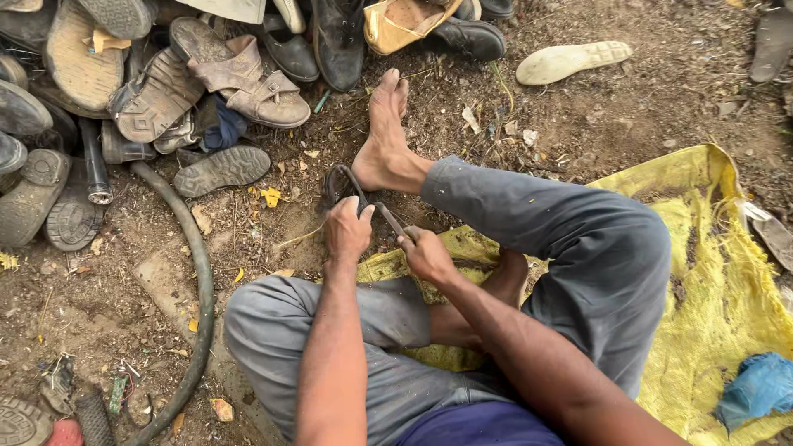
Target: The person uses a small knife and a glue spreader to repair various old shoes, scraping the soles and applying adhesive while sitting on the ground next to a large pile of footwear.
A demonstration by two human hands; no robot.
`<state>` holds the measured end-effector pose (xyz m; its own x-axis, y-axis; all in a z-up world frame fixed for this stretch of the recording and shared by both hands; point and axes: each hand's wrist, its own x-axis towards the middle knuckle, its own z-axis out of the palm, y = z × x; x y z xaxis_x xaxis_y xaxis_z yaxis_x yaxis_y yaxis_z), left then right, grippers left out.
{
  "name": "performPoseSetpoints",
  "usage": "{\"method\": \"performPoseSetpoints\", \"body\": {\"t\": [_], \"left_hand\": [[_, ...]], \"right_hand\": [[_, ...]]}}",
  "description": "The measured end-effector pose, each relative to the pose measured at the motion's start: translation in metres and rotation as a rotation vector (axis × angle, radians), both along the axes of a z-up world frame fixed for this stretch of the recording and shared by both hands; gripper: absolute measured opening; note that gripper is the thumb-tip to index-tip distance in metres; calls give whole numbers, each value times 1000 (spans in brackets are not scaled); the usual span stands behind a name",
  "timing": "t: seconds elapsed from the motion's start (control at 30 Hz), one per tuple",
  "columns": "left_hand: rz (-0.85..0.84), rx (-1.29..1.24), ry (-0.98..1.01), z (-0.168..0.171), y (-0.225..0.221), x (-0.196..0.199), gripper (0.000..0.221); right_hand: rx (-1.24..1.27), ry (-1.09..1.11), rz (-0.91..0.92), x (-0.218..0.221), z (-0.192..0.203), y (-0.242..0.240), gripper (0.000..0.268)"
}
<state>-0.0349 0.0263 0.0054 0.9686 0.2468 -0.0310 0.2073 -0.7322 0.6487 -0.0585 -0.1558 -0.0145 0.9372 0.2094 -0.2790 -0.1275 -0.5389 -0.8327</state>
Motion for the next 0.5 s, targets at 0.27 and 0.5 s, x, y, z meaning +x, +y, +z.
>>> {"method": "performPoseSetpoints", "body": {"t": [0.27,0.5], "left_hand": [[51,-140,-189,-11,8,3,19],[79,-17,-341,-16,12,8,20]], "right_hand": [[80,267,169,55,19,24,28],[18,-235,310,11,-58,33,18]]}}
